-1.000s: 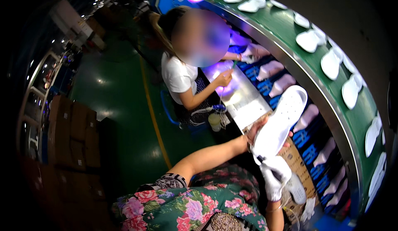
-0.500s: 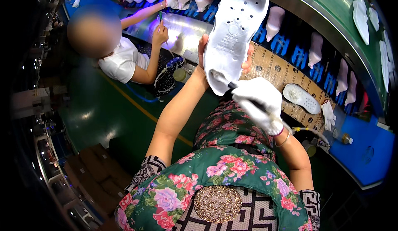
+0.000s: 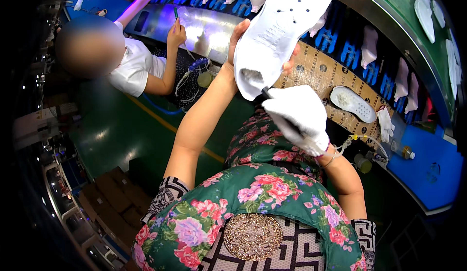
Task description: The person applies a liquid substance to the inner channel of white shoe outsoles using a small brush, then places the outsoles back onto a conveyor track for curing under ultraviolet lights.
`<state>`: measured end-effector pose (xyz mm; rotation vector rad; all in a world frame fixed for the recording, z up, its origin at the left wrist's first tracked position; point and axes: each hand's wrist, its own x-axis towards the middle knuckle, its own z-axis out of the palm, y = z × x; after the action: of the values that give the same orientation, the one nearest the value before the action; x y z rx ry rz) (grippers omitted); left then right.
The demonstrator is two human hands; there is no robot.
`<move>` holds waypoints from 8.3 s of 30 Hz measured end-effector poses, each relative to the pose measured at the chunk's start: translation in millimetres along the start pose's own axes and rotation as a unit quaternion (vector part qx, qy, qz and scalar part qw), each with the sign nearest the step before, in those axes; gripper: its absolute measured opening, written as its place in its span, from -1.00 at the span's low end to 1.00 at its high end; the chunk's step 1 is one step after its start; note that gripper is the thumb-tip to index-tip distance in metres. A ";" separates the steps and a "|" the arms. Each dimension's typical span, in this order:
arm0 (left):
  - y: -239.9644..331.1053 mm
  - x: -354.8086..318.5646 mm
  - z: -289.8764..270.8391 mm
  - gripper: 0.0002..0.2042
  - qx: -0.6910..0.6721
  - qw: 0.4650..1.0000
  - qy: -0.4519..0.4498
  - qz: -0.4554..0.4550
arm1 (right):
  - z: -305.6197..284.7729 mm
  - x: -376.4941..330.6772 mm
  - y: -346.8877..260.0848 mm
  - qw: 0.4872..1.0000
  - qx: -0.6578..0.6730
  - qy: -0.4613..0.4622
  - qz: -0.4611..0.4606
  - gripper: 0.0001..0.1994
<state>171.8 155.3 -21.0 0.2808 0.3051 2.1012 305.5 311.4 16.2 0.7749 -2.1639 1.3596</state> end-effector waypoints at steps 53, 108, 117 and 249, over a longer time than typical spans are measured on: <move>27.2 -13.0 -6.8 -0.09 0.037 0.999 -0.001 0.024 | 18.6 -2.6 4.8 0.939 0.229 0.025 0.256 -0.86; 296.0 132.4 -40.4 0.17 0.802 0.318 0.389 0.325 | 72.7 -1.1 66.2 0.769 0.296 0.278 0.494 -0.82; 327.7 170.7 -62.0 0.16 0.822 0.331 0.364 0.285 | 77.4 1.1 69.1 0.777 0.233 0.270 0.519 -0.81; 35.1 -38.7 -40.4 0.23 -0.046 0.983 0.056 0.169 | 48.2 40.9 13.0 0.999 0.039 0.000 0.001 -0.68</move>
<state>150.8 100.1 -50.7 0.1672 0.2386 2.4653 262.5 263.3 15.0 0.8013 -2.1223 1.4534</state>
